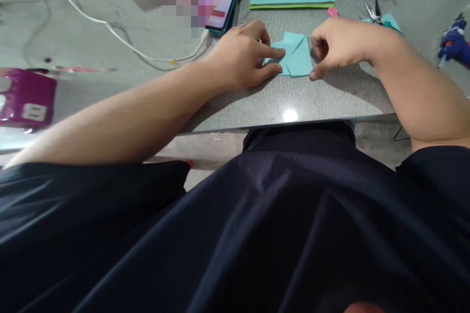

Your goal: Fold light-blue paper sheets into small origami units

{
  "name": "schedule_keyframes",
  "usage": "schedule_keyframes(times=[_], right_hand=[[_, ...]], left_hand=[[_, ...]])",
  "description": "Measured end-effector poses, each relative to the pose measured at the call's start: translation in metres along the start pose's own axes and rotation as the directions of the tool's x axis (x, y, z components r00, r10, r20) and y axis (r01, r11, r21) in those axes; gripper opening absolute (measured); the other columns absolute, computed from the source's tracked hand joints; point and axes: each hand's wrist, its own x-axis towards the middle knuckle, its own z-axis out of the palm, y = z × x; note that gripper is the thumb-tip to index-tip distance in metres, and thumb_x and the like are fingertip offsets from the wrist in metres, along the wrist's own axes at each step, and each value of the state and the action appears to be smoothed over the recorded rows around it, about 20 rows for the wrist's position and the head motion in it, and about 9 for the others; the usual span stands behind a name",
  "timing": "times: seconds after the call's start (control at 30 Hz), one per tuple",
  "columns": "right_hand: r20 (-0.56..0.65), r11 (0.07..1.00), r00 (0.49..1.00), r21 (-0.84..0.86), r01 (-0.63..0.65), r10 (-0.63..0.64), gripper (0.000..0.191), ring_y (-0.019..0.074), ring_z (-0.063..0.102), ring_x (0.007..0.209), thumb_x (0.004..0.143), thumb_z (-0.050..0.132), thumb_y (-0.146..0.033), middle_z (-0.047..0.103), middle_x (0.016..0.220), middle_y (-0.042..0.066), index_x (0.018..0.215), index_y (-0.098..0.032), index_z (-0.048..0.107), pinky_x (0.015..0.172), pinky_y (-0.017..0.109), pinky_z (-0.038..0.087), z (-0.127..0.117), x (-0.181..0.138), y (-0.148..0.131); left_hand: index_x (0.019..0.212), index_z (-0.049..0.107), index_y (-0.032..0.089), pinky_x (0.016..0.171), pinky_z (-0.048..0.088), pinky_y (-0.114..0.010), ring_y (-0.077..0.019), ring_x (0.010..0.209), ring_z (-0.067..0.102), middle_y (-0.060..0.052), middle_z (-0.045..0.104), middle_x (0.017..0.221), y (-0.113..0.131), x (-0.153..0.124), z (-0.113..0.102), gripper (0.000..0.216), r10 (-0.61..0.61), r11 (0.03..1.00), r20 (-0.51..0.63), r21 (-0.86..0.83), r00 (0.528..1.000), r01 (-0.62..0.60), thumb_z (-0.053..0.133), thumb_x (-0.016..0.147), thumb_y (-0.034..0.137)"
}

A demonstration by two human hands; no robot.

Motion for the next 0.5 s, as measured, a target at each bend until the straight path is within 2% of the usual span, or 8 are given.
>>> schedule_keyframes(times=[0.1,0.17,0.23,0.27,0.3,0.37,0.43,0.5], right_hand=[[0.008,0.982,0.994,0.15,0.111,-0.114,0.053,0.0291,0.079,0.115,0.095,0.114,-0.055,0.079,0.089,0.002,0.086,-0.033,0.067,0.101,0.045,0.057,0.001,0.002,0.022],[-0.043,0.954,0.979,0.219,0.204,-0.199,0.048,0.0287,0.078,0.117,0.093,0.112,-0.059,0.087,0.113,0.005,0.098,-0.033,0.073,0.104,0.047,0.059,0.001,0.005,0.033],[-0.114,0.937,0.95,0.169,0.306,-0.29,0.049,0.0349,0.078,0.131,0.088,0.113,-0.063,0.087,0.145,0.008,0.114,-0.037,0.08,0.112,0.052,0.064,0.001,0.01,0.035],[-0.128,0.933,0.936,0.112,0.343,-0.329,0.053,0.04,0.076,0.144,0.085,0.114,-0.066,0.085,0.154,0.007,0.121,-0.041,0.083,0.115,0.055,0.065,0.002,0.012,0.032],[-0.123,0.93,0.927,0.055,0.363,-0.354,0.057,0.0445,0.071,0.155,0.082,0.115,-0.068,0.085,0.156,0.006,0.126,-0.047,0.086,0.116,0.058,0.067,0.003,0.015,0.027],[-0.073,0.938,0.936,0.001,0.346,-0.345,0.059,0.048,0.066,0.165,0.083,0.112,-0.069,0.089,0.142,0.006,0.135,-0.054,0.088,0.108,0.058,0.069,0.008,0.018,0.015],[-0.041,0.956,0.955,-0.005,0.292,-0.292,0.055,0.0467,0.069,0.162,0.091,0.105,-0.068,0.091,0.128,0.006,0.142,-0.054,0.088,0.099,0.053,0.068,0.016,0.02,0.008],[-0.091,0.959,0.955,-0.027,0.281,-0.282,0.048,0.045,0.073,0.157,0.102,0.095,-0.065,0.092,0.131,0.006,0.147,-0.05,0.088,0.1,0.049,0.067,0.028,0.023,0.01]], left_hand=[[0.161,0.09,0.029,0.119,0.049,-0.062,-0.0344,0.121,0.052,-0.011,0.072,0.144,0.002,0.001,0.003,0.064,-0.04,0.999,0.018,0.031,0.999,0.039,0.068,0.119,0.072],[0.161,0.089,0.027,0.123,0.048,-0.063,-0.0335,0.123,0.051,-0.012,0.071,0.146,0.003,0.002,0.006,0.064,-0.045,0.998,-0.007,0.045,0.999,0.045,0.066,0.12,0.071],[0.159,0.089,0.028,0.124,0.047,-0.063,-0.0332,0.123,0.05,-0.011,0.073,0.143,0.004,0.002,0.008,0.061,-0.021,0.999,-0.037,0.046,0.999,0.022,0.066,0.121,0.07],[0.158,0.089,0.029,0.124,0.046,-0.064,-0.0336,0.124,0.05,-0.011,0.074,0.142,0.005,0.002,0.007,0.06,-0.009,0.999,-0.047,0.05,0.999,0.011,0.067,0.12,0.07],[0.157,0.089,0.031,0.124,0.046,-0.064,-0.0343,0.126,0.05,-0.01,0.075,0.143,0.008,0.002,0.005,0.059,-0.001,0.998,-0.051,0.057,0.999,0.004,0.068,0.12,0.071],[0.157,0.088,0.03,0.126,0.045,-0.067,-0.0367,0.134,0.053,-0.011,0.076,0.153,0.015,0.001,-0.002,0.063,0.0,0.997,-0.021,0.079,1.0,0.002,0.07,0.117,0.075],[0.162,0.085,0.025,0.131,0.045,-0.069,-0.0389,0.143,0.057,-0.013,0.074,0.169,0.025,0.0,-0.011,0.071,-0.013,0.995,0.051,0.103,0.999,0.008,0.073,0.115,0.077],[0.167,0.08,0.021,0.134,0.047,-0.068,-0.038,0.148,0.061,-0.013,0.072,0.177,0.031,0.0,-0.017,0.074,-0.031,0.993,0.118,0.121,0.992,0.017,0.072,0.116,0.075]])
